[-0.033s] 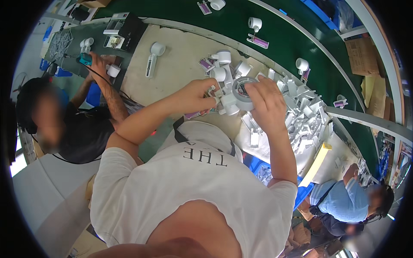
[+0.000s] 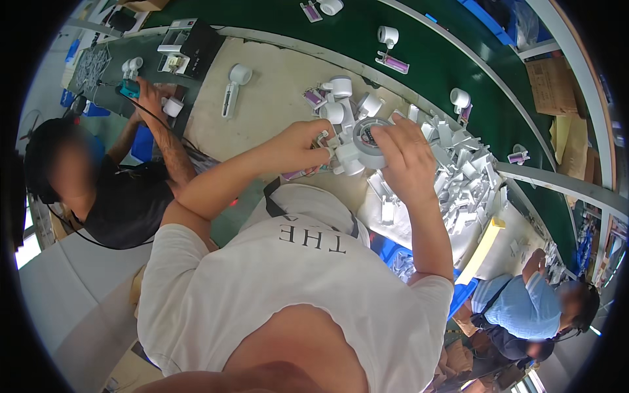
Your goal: Assembling the plastic housing and batteries of handheld fans at a factory workbench.
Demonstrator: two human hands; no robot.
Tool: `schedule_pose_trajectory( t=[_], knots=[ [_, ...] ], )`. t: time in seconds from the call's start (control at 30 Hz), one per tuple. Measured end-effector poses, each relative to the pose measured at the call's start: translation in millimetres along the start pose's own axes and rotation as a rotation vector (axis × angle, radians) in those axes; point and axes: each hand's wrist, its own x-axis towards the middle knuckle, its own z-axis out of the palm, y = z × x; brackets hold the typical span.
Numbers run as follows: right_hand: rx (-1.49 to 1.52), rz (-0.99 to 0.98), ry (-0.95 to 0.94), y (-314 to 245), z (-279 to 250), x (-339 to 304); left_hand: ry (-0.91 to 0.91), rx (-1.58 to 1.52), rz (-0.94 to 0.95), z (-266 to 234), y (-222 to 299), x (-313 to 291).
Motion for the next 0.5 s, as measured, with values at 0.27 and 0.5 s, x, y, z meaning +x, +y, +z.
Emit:
schedule_pose_trajectory(
  t=[0.27,0.5],
  knots=[
    [0.893,0.46,-0.683,17.4,-11.7,4.9,-0.027,0.54,0.105,6.4,-9.6,11.7],
    [1.058,0.476,-0.871,21.8,25.6,-26.6,-0.262,0.532,-0.072,14.7,-29.9,10.5]
  ],
)
